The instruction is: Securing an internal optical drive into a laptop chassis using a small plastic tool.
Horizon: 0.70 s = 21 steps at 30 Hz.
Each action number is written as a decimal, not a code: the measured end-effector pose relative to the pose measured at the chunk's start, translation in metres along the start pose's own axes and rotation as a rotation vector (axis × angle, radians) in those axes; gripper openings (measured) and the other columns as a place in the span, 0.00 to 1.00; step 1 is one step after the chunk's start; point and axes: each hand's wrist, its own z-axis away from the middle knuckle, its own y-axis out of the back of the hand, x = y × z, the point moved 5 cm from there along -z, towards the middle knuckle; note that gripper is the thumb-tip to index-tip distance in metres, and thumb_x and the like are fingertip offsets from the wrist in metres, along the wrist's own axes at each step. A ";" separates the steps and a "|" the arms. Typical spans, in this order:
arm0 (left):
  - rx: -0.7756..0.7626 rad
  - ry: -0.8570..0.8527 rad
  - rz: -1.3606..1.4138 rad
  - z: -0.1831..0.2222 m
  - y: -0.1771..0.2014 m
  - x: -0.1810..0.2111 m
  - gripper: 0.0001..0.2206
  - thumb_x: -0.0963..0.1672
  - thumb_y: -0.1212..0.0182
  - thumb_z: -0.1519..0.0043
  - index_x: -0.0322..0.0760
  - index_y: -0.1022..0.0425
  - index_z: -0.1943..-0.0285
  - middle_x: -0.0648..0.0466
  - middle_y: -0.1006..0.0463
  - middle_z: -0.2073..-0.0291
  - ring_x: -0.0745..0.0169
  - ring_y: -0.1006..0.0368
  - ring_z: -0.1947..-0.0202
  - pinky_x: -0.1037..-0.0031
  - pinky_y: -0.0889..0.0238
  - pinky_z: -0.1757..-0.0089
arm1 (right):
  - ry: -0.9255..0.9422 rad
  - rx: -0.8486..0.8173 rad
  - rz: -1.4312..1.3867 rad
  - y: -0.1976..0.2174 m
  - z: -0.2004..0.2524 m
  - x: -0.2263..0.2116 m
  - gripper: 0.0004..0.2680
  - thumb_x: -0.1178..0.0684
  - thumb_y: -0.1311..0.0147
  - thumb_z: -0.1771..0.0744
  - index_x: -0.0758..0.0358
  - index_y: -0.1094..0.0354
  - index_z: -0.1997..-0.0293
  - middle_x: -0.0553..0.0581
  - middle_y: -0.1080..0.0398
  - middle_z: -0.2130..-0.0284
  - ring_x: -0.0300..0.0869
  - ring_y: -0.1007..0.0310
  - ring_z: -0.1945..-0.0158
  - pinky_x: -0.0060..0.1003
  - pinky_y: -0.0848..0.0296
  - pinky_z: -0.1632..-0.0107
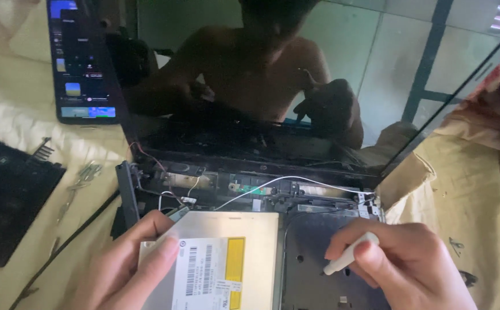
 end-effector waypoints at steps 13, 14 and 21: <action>-0.094 -0.081 0.256 -0.015 -0.010 -0.014 0.13 0.48 0.36 0.40 0.56 0.12 0.49 0.55 -0.03 0.70 0.65 0.09 0.73 0.77 0.27 0.71 | -0.223 0.139 0.035 -0.018 0.011 -0.028 0.07 0.56 0.37 0.39 0.63 0.13 0.64 0.60 0.10 0.79 0.46 0.17 0.84 0.34 0.16 0.72; -0.096 -0.083 0.255 -0.014 -0.011 -0.012 0.13 0.48 0.36 0.40 0.56 0.12 0.49 0.55 -0.03 0.70 0.65 0.09 0.73 0.77 0.27 0.71 | -0.224 0.141 0.036 -0.017 0.011 -0.024 0.07 0.56 0.37 0.39 0.63 0.13 0.64 0.60 0.10 0.79 0.46 0.17 0.84 0.34 0.16 0.72; -0.308 0.043 -0.029 -0.010 -0.015 0.002 0.34 0.51 0.20 0.47 0.78 0.35 0.34 0.78 0.08 0.44 0.81 0.10 0.45 0.83 0.14 0.43 | 0.267 0.169 0.098 -0.017 0.012 -0.050 0.09 0.50 0.43 0.37 0.64 0.19 0.68 0.54 0.17 0.74 0.37 0.20 0.81 0.25 0.25 0.70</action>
